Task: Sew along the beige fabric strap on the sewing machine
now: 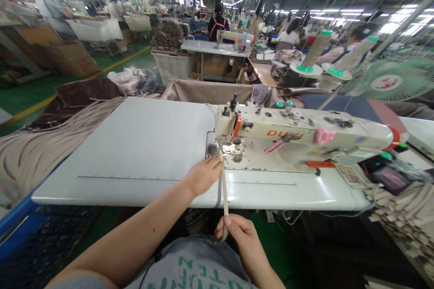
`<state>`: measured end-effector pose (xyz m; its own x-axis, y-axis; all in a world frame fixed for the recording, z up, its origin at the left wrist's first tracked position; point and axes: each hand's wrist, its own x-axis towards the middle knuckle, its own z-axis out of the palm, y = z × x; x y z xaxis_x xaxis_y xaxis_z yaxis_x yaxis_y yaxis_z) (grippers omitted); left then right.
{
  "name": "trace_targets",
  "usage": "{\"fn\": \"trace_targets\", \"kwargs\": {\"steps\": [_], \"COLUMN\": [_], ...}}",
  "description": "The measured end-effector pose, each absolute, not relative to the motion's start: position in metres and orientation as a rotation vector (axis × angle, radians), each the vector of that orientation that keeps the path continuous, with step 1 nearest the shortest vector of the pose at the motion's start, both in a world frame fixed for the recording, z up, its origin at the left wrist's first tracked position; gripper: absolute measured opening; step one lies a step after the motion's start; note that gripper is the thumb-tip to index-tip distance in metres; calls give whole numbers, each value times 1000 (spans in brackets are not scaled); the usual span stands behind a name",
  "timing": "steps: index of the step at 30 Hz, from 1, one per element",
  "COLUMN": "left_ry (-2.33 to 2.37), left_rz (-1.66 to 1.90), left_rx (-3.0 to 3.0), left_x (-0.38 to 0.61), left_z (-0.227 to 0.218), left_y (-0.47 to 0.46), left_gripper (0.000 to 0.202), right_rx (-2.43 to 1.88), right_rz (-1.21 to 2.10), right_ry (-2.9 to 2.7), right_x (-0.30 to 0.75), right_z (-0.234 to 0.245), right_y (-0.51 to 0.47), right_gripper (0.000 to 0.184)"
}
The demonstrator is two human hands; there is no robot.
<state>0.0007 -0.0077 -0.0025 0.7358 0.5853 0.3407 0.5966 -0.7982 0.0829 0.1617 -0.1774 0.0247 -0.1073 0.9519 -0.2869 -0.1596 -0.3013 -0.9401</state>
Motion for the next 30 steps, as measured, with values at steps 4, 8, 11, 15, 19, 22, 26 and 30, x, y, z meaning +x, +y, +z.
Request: {"fn": "trace_targets", "kwargs": {"steps": [4,8,11,15,19,22,26,30], "left_ry": [-977,-961,-1017,-1130,-1109,-1099,-1009,-945], "left_rz": [-550,-548,-587,-676,-668,-639,-536,-496], "left_rx": [-2887,-2860,-2851,-2867,-2868,-2858,-2868,-2852], "left_x": [2,5,7,7,8,7,5,5], "left_z": [-3,2,3,0,-1,0,2,4], "left_y": [-6,-4,-3,-2,-2,-4,-6,-6], "left_gripper": [19,22,27,36,32,24,18,15], "right_rx": [-1245,-1265,-1266,-1250,-1237,-1225,-1214,-1181], "right_rz": [1579,1578,1611,1672,1656,1629,1605,1512], "right_ry": [-964,-975,-994,-961,-962,-965,-1052,-1229], "right_x": [161,162,163,163,163,165,169,173], "right_z": [26,25,24,23,22,22,20,9], "right_y": [-178,-179,-180,-183,-183,-180,-175,-169], "right_gripper": [42,45,48,47,45,43,40,42]}}
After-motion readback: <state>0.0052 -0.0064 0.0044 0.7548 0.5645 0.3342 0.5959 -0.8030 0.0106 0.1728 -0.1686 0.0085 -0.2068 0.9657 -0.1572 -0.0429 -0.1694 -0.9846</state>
